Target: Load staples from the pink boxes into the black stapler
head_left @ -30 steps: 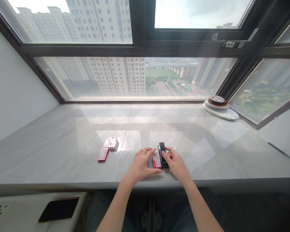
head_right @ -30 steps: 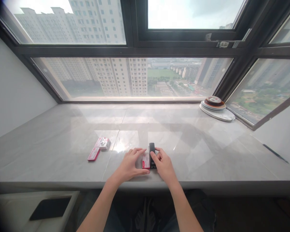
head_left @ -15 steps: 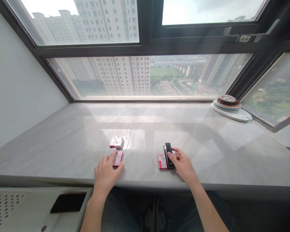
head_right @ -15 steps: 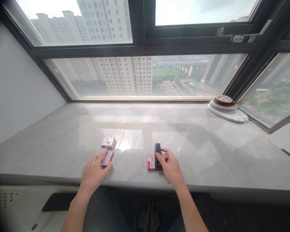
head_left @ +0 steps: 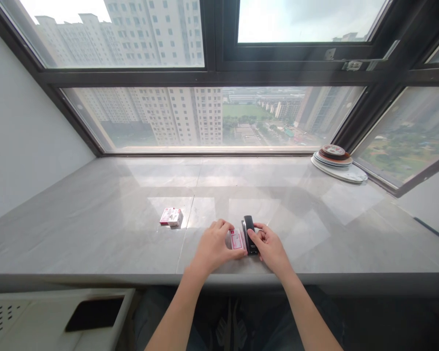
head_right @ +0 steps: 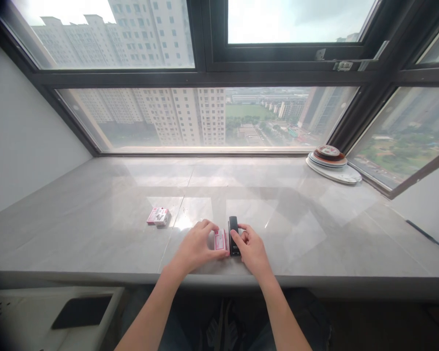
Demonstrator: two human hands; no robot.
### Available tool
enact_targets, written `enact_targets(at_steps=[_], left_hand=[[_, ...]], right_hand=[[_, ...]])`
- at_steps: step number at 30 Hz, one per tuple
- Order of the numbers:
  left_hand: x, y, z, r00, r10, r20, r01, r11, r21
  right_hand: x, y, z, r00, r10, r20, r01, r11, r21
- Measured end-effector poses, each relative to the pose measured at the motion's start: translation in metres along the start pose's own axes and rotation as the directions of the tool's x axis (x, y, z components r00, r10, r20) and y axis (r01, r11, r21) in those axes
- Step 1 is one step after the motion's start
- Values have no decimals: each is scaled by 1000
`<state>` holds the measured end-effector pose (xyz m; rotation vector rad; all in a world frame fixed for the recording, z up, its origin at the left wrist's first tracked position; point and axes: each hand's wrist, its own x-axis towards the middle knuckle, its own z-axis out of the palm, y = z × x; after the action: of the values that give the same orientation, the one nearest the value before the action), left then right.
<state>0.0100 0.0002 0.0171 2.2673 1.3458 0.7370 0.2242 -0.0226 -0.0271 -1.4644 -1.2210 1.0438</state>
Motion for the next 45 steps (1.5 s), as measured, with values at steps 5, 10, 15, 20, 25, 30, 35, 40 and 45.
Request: enact_targets(at_steps=[5,10,15,20,25,30,35,40,45], left_hand=[[11,5,25,988,140,57,-142,989,29],[8,5,20,985,166,39,-167,986,21],[13,-51,-55,957,-45,-287,64,996,56],[2,-161,-116,902,-318,-290,366,922,126],[-48,-207,-115,928,-346,-138,370,900,230],[-87,-162,-105,934,-332,-134,355,909,220],[-66,-68,-78,981,-190,41,190,982,-7],[-16,1,-32,999,17,38,-11,988,-153],[3,10,2,993,89,83,-70,975,-209]], right_hand=[[0,2,0,999,-40,-2,40,999,-19],[1,0,1,998,-56,-16,55,998,-39],[-3,-10,2,998,-20,-55,19,1000,-21],[-7,-19,2,999,-2,-45,2,1000,-7],[-5,-18,3,999,25,-34,-24,1000,3],[-1,-11,4,999,45,-25,-45,999,-7],[0,-6,4,999,32,-4,-32,999,-12],[-1,-3,5,1000,-6,-14,6,1000,-13],[-2,-1,2,1000,-23,-1,23,1000,-15]])
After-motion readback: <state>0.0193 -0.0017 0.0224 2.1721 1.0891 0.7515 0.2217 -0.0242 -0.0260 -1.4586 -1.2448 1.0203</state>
